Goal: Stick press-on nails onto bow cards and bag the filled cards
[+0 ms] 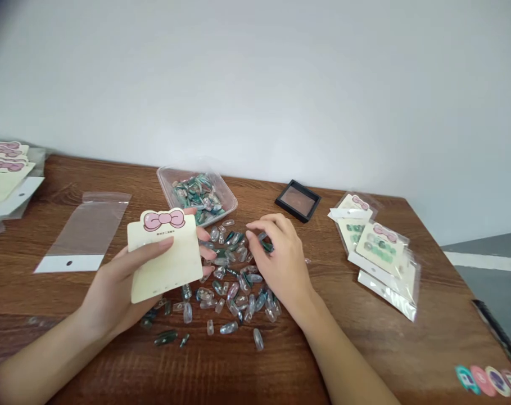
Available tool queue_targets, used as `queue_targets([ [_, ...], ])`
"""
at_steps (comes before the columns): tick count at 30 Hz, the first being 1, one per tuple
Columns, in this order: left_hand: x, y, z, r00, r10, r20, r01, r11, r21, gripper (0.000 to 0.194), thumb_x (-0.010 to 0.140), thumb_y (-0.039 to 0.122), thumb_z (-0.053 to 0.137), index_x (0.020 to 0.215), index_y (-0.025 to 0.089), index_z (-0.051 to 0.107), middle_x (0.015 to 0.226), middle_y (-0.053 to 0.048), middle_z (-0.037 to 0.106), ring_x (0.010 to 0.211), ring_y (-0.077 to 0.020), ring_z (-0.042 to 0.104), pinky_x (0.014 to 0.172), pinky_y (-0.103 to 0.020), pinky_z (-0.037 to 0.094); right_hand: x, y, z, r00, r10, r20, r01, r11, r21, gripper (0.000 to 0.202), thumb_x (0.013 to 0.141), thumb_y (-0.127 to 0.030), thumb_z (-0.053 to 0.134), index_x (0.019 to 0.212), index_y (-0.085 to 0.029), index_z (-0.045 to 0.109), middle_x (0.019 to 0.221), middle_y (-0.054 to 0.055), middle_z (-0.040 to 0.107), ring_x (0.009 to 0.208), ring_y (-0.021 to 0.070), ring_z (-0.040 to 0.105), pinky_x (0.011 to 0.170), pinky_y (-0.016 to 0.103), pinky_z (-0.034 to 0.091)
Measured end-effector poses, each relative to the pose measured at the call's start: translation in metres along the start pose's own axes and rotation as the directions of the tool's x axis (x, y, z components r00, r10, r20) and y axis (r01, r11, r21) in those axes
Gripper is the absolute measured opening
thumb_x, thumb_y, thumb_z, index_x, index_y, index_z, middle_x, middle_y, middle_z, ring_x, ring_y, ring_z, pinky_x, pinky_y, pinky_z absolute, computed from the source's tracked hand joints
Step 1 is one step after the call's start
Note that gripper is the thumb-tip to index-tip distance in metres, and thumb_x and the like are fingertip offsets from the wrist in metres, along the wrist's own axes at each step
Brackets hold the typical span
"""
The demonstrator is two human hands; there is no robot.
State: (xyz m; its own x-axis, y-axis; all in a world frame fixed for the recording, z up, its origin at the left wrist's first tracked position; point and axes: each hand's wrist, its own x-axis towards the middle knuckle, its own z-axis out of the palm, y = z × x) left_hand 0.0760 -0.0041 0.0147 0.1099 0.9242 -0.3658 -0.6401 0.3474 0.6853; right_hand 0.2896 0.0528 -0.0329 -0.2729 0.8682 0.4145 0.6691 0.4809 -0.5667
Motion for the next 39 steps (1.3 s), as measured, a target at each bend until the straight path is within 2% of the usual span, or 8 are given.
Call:
queue_targets([
  [3, -0.002, 0.003, 0.002, 1.000, 0.000, -0.028, 0.000, 1.000, 0.014, 0.064, 0.090, 0.021, 0.057, 0.151, 0.025, 0.035, 0.104, -0.009, 0.074, 0.092, -0.0296, 0.073, 0.083, -0.046, 0.061, -0.001, 0.003, 0.010, 0.990, -0.048, 0.129, 0.065, 0.989, -0.133, 0.018, 0.092, -0.024, 0.062, 0.109, -0.022, 0.068, 0.106, 0.008, 0.061, 0.101, 0.0256, 0.060, 0.089, 0.044, 0.049],
  [6, -0.001, 0.002, -0.001, 1.000, 0.022, 0.001, -0.022, 1.000, 0.017, 0.068, 0.089, 0.023, 0.061, 0.151, 0.026, 0.033, 0.106, -0.010, 0.073, 0.096, -0.0313, 0.072, 0.087, -0.052, 0.059, -0.003, 0.002, 0.020, 0.984, -0.066, 0.167, 0.101, 0.972, -0.211, 0.025, 0.092, -0.028, 0.063, 0.117, -0.022, 0.067, 0.108, 0.010, 0.061, 0.102, 0.0280, 0.059, 0.089, 0.047, 0.048],
  [10, 0.002, 0.001, -0.006, 1.000, 0.013, 0.006, -0.012, 1.000, -0.024, 0.064, 0.091, 0.028, 0.059, 0.150, 0.023, 0.034, 0.108, -0.012, 0.073, 0.098, -0.0327, 0.072, 0.089, -0.055, 0.058, -0.002, 0.003, 0.024, 0.983, -0.039, 0.178, 0.081, 0.969, -0.232, 0.021, 0.092, -0.030, 0.065, 0.111, -0.021, 0.069, 0.107, 0.010, 0.062, 0.100, 0.0283, 0.059, 0.088, 0.047, 0.047],
  [14, 0.003, 0.002, -0.007, 1.000, 0.013, 0.009, -0.013, 0.999, -0.030, 0.061, 0.091, 0.029, 0.059, 0.148, 0.020, 0.036, 0.107, -0.013, 0.074, 0.095, -0.0321, 0.073, 0.085, -0.051, 0.060, -0.001, 0.006, 0.022, 0.982, -0.046, 0.183, 0.081, 0.978, -0.190, 0.017, 0.090, -0.026, 0.068, 0.106, -0.021, 0.069, 0.105, 0.008, 0.062, 0.100, 0.0266, 0.059, 0.087, 0.045, 0.046],
  [22, 0.001, 0.005, -0.004, 0.996, 0.057, -0.066, -0.056, 0.998, 0.011, 0.054, 0.091, 0.026, 0.055, 0.144, 0.019, 0.043, 0.104, -0.012, 0.074, 0.094, -0.0322, 0.073, 0.086, -0.053, 0.059, -0.001, 0.004, 0.020, 0.968, -0.152, 0.200, 0.192, 0.961, -0.197, 0.017, 0.091, -0.022, 0.066, 0.108, -0.020, 0.068, 0.099, 0.006, 0.069, 0.092, 0.0242, 0.063, 0.083, 0.042, 0.046],
  [28, 0.001, 0.008, -0.005, 0.996, 0.072, -0.059, -0.070, 0.997, 0.030, 0.059, 0.088, 0.029, 0.056, 0.145, 0.020, 0.043, 0.105, -0.012, 0.074, 0.090, -0.0315, 0.074, 0.076, -0.043, 0.062, 0.000, 0.006, 0.019, 0.956, -0.238, 0.169, 0.274, 0.931, -0.240, 0.020, 0.093, -0.021, 0.063, 0.112, -0.020, 0.069, 0.110, 0.008, 0.071, 0.098, 0.0242, 0.065, 0.087, 0.042, 0.046],
  [34, 0.002, 0.007, -0.007, 0.995, 0.079, -0.063, -0.078, 0.997, 0.012, 0.056, 0.088, 0.029, 0.054, 0.143, 0.020, 0.046, 0.104, -0.012, 0.074, 0.089, -0.0313, 0.073, 0.075, -0.043, 0.061, -0.002, 0.009, 0.020, 0.947, -0.258, 0.189, 0.304, 0.912, -0.276, 0.022, 0.096, -0.023, 0.060, 0.116, -0.020, 0.069, 0.116, 0.007, 0.071, 0.101, 0.0237, 0.064, 0.089, 0.042, 0.045],
  [39, 0.001, 0.005, -0.009, 0.996, 0.090, -0.018, -0.090, 0.996, 0.017, 0.057, 0.087, 0.031, 0.055, 0.142, 0.020, 0.046, 0.107, -0.013, 0.074, 0.091, -0.0325, 0.073, 0.077, -0.045, 0.061, -0.003, 0.009, 0.020, 0.949, -0.253, 0.191, 0.302, 0.903, -0.307, 0.022, 0.097, -0.025, 0.058, 0.116, -0.021, 0.068, 0.115, 0.008, 0.070, 0.101, 0.0233, 0.063, 0.089, 0.041, 0.043],
])
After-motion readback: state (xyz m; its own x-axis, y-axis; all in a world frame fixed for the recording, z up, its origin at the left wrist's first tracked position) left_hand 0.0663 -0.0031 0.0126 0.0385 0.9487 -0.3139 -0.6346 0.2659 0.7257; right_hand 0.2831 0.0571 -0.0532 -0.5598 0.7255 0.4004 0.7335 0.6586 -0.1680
